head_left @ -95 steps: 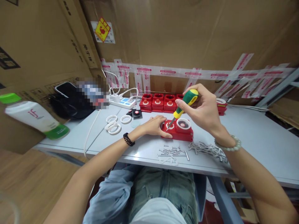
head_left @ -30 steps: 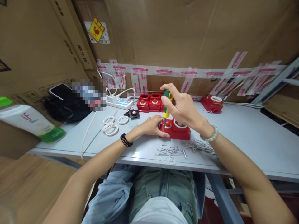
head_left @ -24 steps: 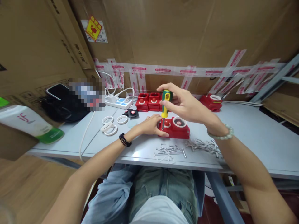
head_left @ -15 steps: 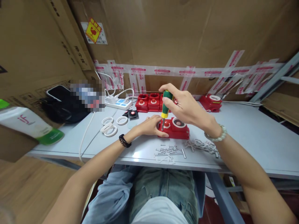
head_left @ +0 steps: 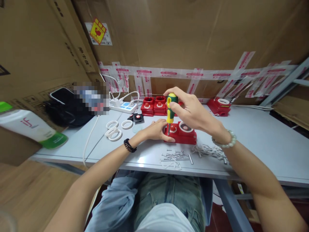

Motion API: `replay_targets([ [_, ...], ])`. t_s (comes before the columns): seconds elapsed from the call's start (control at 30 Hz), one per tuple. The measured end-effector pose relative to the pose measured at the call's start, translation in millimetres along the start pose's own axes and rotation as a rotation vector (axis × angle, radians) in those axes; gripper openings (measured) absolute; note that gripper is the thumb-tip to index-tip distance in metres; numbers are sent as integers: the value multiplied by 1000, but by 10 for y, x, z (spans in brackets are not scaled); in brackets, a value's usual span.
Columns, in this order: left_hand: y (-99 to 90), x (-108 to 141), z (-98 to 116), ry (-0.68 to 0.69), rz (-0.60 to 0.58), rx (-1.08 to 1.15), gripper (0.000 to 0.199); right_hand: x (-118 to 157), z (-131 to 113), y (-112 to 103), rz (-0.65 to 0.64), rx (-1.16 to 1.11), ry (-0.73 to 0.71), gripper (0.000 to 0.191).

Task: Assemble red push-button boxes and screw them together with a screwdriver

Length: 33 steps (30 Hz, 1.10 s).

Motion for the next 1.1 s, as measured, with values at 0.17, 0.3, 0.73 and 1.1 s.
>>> replay_targets([
  [0.17, 2, 12, 14, -26, -20, -49, 77, 5, -28, -30, 76, 63, -43, 32],
  [0.3, 5, 6, 9, -15, -11, -48, 78, 15, 4, -30, 78, 206, -2, 35],
  [0.73, 20, 11, 1, -21, -29, -77, 79, 19, 10, -67, 34, 269, 61, 34],
  [1.1, 20, 4, -14, -17, -22, -75, 82, 36, -11, -80, 9, 226, 51, 29],
])
Point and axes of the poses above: each hand's wrist, its own x-axis away from the middle knuckle, its own y-axis out of the palm, z = x × y, the point moved 9 cm from there along -x, towards the middle knuckle, and after that the axes turned 8 degrees about -y, right-handed, at the moved point
